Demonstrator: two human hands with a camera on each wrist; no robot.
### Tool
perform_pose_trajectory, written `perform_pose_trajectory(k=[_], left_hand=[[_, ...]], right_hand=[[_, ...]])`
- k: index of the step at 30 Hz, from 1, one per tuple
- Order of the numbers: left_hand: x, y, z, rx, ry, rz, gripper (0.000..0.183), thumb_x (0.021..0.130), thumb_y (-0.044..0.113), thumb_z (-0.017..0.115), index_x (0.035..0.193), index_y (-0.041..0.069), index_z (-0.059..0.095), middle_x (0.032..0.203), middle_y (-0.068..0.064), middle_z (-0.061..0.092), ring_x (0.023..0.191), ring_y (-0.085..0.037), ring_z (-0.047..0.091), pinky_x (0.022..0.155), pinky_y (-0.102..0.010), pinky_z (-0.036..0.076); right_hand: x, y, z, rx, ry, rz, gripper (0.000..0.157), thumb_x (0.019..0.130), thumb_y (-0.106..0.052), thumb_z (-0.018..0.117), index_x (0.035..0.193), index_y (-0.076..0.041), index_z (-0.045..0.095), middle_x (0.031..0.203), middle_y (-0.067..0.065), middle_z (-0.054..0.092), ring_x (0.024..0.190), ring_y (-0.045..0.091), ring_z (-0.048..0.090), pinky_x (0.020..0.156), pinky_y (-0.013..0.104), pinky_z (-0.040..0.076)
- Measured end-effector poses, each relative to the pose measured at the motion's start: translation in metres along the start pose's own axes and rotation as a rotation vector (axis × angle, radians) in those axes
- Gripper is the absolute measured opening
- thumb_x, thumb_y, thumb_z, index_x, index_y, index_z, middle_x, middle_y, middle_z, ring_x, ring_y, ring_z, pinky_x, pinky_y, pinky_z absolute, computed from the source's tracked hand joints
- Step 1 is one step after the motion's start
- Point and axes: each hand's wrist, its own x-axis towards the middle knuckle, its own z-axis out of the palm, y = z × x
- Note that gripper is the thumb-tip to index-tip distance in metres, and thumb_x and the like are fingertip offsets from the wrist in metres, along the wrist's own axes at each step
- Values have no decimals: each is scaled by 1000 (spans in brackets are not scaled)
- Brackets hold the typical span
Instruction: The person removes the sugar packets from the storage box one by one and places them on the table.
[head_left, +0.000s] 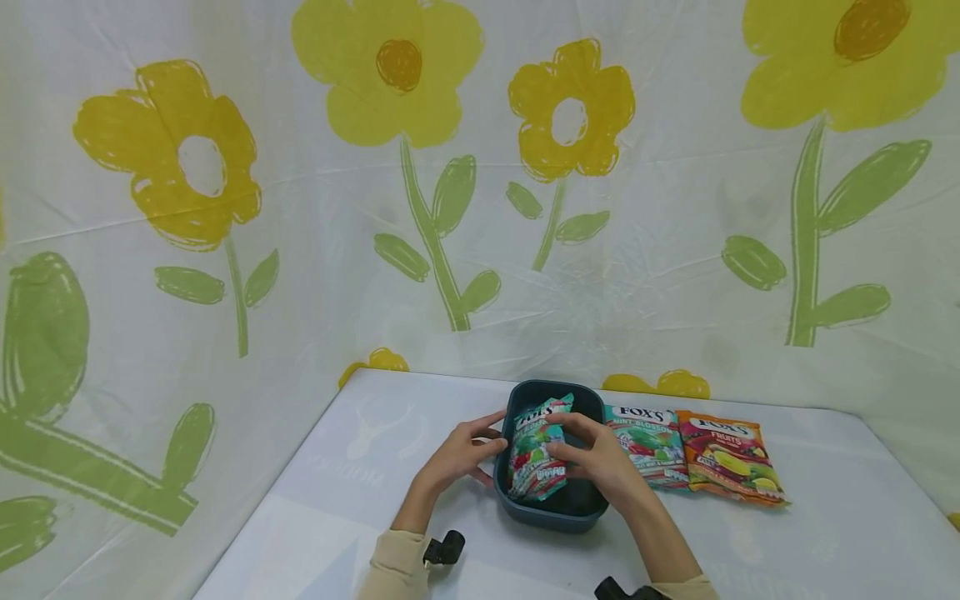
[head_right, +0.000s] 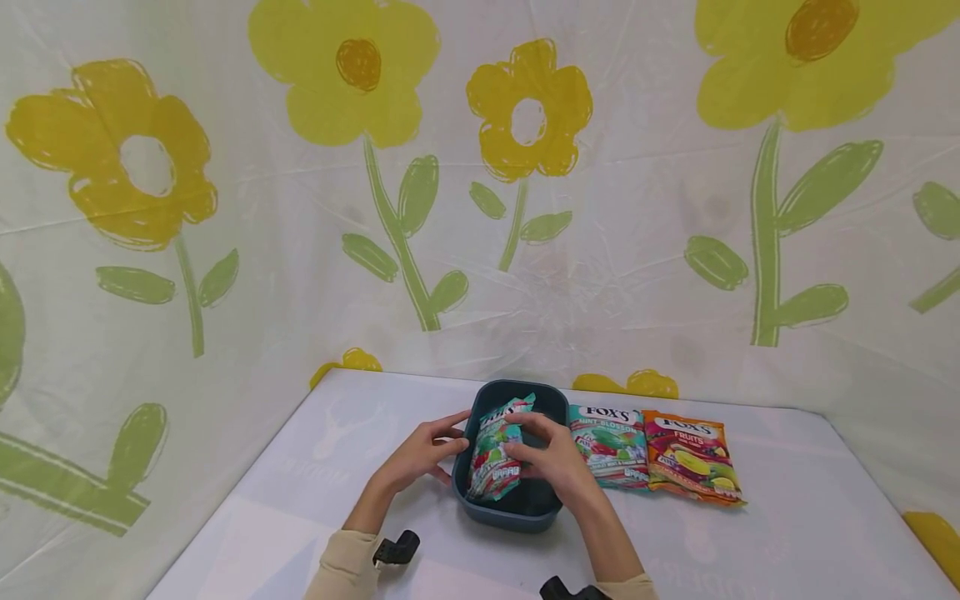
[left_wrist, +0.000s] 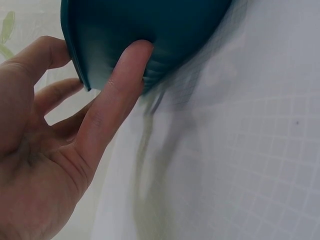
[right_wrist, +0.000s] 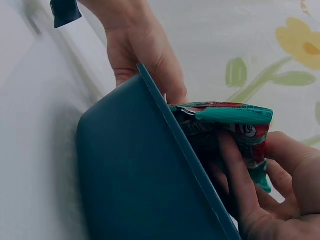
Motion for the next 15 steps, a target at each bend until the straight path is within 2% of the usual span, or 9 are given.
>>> perform_pose_trajectory(k=[15], left_hand=[[1, -1, 0, 5, 10, -9, 54, 97, 27, 61, 148, 24, 45, 132, -20, 58, 110, -26, 63, 61, -42, 62]], right_hand=[[-6, -2, -2, 55, -8, -5, 51, 87, -28, 74, 134, -18, 57, 146, 13, 50, 107, 23, 62, 87, 42, 60]])
